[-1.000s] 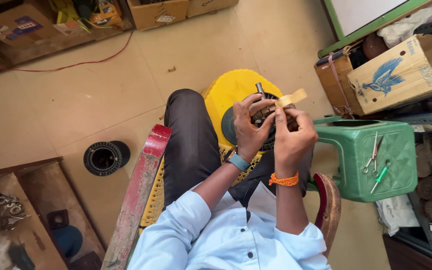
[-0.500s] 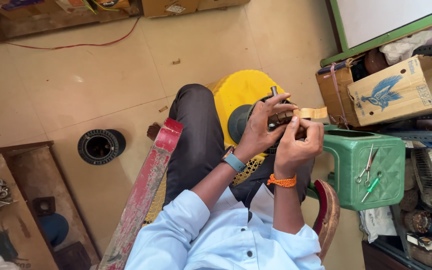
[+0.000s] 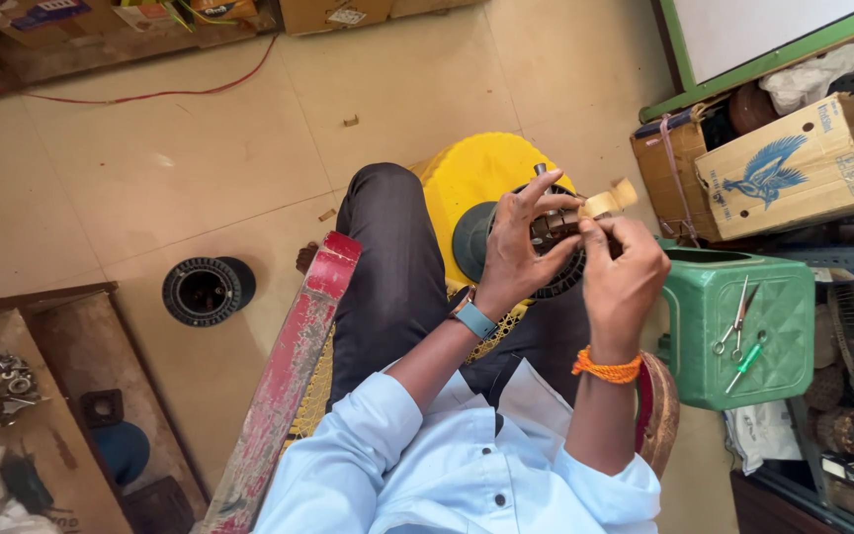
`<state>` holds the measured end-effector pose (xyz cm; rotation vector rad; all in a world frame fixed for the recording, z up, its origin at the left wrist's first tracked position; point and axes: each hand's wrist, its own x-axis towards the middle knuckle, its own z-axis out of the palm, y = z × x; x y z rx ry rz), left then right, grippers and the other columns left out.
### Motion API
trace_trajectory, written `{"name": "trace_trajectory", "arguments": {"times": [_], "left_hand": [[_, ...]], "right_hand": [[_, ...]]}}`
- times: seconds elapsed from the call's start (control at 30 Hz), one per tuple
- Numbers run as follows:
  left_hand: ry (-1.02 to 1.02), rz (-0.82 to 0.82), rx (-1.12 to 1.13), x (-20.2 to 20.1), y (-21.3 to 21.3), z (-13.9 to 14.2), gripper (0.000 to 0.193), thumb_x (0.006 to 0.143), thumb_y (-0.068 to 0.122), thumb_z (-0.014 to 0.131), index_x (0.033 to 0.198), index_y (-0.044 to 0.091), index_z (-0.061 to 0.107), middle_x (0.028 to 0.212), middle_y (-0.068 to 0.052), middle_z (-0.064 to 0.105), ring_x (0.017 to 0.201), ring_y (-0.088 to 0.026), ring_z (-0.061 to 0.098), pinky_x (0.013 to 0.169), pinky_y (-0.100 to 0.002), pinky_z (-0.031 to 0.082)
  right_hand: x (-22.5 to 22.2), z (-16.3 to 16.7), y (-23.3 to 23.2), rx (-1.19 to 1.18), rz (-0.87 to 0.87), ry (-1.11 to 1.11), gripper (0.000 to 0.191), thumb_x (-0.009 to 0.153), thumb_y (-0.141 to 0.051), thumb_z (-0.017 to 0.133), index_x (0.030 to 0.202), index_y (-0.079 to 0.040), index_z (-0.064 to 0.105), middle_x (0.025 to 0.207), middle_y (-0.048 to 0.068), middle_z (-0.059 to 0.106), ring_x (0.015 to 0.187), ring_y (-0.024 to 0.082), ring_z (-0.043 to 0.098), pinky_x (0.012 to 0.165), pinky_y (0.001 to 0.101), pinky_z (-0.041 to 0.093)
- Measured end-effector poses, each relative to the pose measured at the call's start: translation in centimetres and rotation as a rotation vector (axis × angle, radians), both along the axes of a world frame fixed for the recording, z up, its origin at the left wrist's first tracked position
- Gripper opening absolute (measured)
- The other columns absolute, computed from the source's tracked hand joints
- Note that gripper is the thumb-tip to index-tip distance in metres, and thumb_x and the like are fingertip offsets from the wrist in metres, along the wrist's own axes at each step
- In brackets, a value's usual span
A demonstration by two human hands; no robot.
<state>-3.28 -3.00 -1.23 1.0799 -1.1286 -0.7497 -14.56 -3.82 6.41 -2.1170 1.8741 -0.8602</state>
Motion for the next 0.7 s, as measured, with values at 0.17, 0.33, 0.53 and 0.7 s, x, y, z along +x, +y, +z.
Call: {"name": "trace_trajectory", "arguments": {"times": [0.17, 0.33, 0.53, 0.7], "left_hand": [[-0.011, 0.057, 0.049, -0.3, -0.1, -0.2, 0.078, 0.088, 0.015, 0.086, 0.153, 0.016, 0.043, 0.116, 0.002, 0.077, 0.117, -0.020, 0.060, 0.105, -0.034, 0.051], [-0.007, 0.049, 0.094, -0.5, -0.1, -0.2, 0.067, 0.088, 0.014, 0.084, 0.144, 0.013, 0.047, 0.113, 0.001, 0.077, 0.116, -0.018, 0.062, 0.101, -0.031, 0.052], [-0.132, 0.030, 0.103, 0.2, -0.3, -0.1, 0.059, 0.083, 0.008, 0.085, 0.130, 0.010, 0.051, 0.107, -0.002, 0.075, 0.108, -0.021, 0.064, 0.095, -0.034, 0.051], [-0.132, -0.146, 0.162, 1.7, -0.5, -0.1, 0.052, 0.084, 0.008, 0.086, 0.127, 0.012, 0.056, 0.112, -0.007, 0.074, 0.110, -0.020, 0.070, 0.097, -0.033, 0.057]], "right_hand": [[-2.3, -0.6, 0.6, 0.106, -0.152, -0.285, 0.029, 0.109, -0.023, 0.063, 0.102, 0.002, 0.075, 0.083, 0.008, 0.072, 0.063, 0.011, 0.061, 0.059, 0.0263, 0.047], [-6.5, 0.1, 0.3, 0.020, -0.234, -0.429, 0.025, 0.109, -0.015, 0.061, 0.105, 0.006, 0.074, 0.089, 0.006, 0.072, 0.068, 0.007, 0.058, 0.063, 0.0229, 0.046], [-8.3, -0.4, 1.6, 0.027, -0.294, -0.509, 0.025, 0.109, -0.015, 0.062, 0.104, 0.007, 0.074, 0.087, 0.005, 0.071, 0.067, 0.007, 0.057, 0.062, 0.0224, 0.046], [-8.6, -0.6, 2.2, 0.054, -0.320, -0.500, 0.023, 0.107, -0.013, 0.062, 0.103, 0.005, 0.074, 0.085, 0.005, 0.070, 0.067, 0.006, 0.057, 0.062, 0.0223, 0.045]]}}
